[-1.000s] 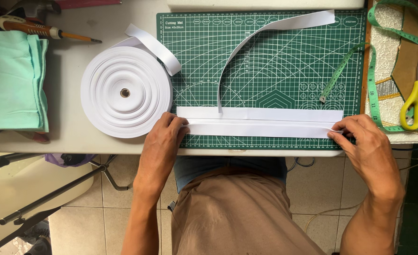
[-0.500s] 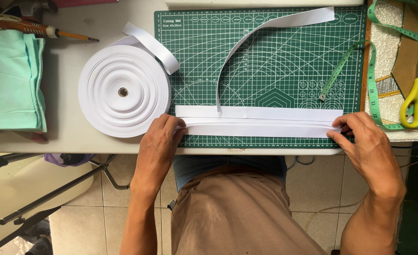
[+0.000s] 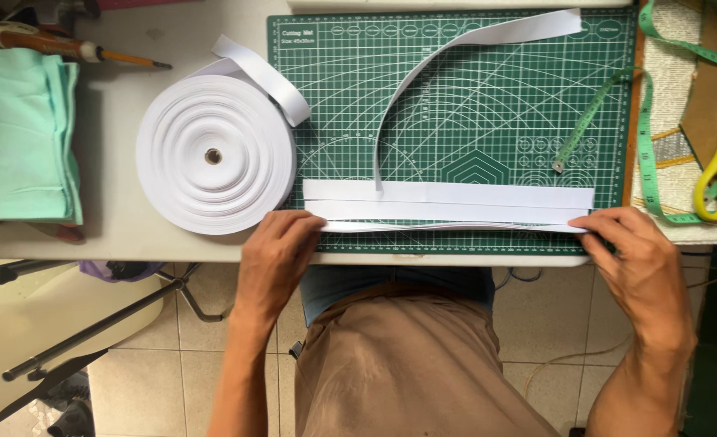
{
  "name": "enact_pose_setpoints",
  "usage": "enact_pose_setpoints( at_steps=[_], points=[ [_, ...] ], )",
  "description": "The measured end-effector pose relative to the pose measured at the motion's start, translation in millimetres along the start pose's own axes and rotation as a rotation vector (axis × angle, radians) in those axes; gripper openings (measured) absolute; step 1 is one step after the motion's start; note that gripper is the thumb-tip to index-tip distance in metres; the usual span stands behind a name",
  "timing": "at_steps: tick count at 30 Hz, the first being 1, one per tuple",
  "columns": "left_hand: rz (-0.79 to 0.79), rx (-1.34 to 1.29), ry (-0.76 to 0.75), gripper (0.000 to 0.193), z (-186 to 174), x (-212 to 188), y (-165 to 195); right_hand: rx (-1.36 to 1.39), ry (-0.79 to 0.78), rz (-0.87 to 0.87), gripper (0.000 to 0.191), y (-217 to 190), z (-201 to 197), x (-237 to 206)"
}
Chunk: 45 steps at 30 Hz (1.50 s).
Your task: The person measures and cuts multiple lengths of white fabric ribbon using a tape measure and scissors on a green cutting mat. The person repeatedly aligns the ribbon, cuts it, and lays the pieces on the mat.
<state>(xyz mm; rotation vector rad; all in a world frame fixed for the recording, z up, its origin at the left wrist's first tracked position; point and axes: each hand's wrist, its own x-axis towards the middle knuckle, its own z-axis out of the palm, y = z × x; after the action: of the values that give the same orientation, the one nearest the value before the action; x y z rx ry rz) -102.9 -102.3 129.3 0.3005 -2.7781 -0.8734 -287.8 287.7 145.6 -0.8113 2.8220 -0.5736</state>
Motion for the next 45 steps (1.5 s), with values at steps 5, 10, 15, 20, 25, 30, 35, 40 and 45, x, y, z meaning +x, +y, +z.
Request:
enact_pose_setpoints(
  at_steps=[5,10,15,20,25,30,35,40,45],
  points=[
    [-0.009,-0.036,0.054,0.019,-1.5,-1.5,-0.4,-0.04,0.003,-0.018,0.017,17.8,6.0,-7.9],
    [-0.036,-0.071,0.048,0.02,-3.8,2.1,0.9,-0.034,0.0,-0.003,0.012,29.5,16.4,-5.5],
    [-0.04,-0.093,0.046,0.021,-2.2,0.5,1.6,0.013,0.036,0.027,0.017,18.1,15.6,-2.9],
    [-0.045,-0.121,0.065,0.02,-1.6,-0.6,4.0,-0.053,0.024,0.041,0.02,1.0,6.2,-2.1],
    [-0.084,-0.156,0.083,0.017,1.7,-0.1,8.4,-0.053,-0.008,0.078,0.024,1.0,4.0,-2.7],
    [-0.071,-0.145,0.068,0.019,0.4,-0.6,6.7,-0.029,0.017,0.057,0.021,5.3,7.6,-4.3],
    [-0.103,-0.208,0.05,0.018,-1.9,-1.4,8.6,0.039,-0.017,0.065,0.021,7.4,0.8,-5.4],
    [-0.237,-0.292,-0.024,0.018,-12.1,-2.1,10.0,0.091,-0.077,0.104,0.023,2.5,-5.7,-4.3],
    [-0.235,-0.24,-0.007,0.021,-10.1,2.4,18.8,0.172,0.004,0.022,0.022,-4.7,-2.5,0.8]
  ],
)
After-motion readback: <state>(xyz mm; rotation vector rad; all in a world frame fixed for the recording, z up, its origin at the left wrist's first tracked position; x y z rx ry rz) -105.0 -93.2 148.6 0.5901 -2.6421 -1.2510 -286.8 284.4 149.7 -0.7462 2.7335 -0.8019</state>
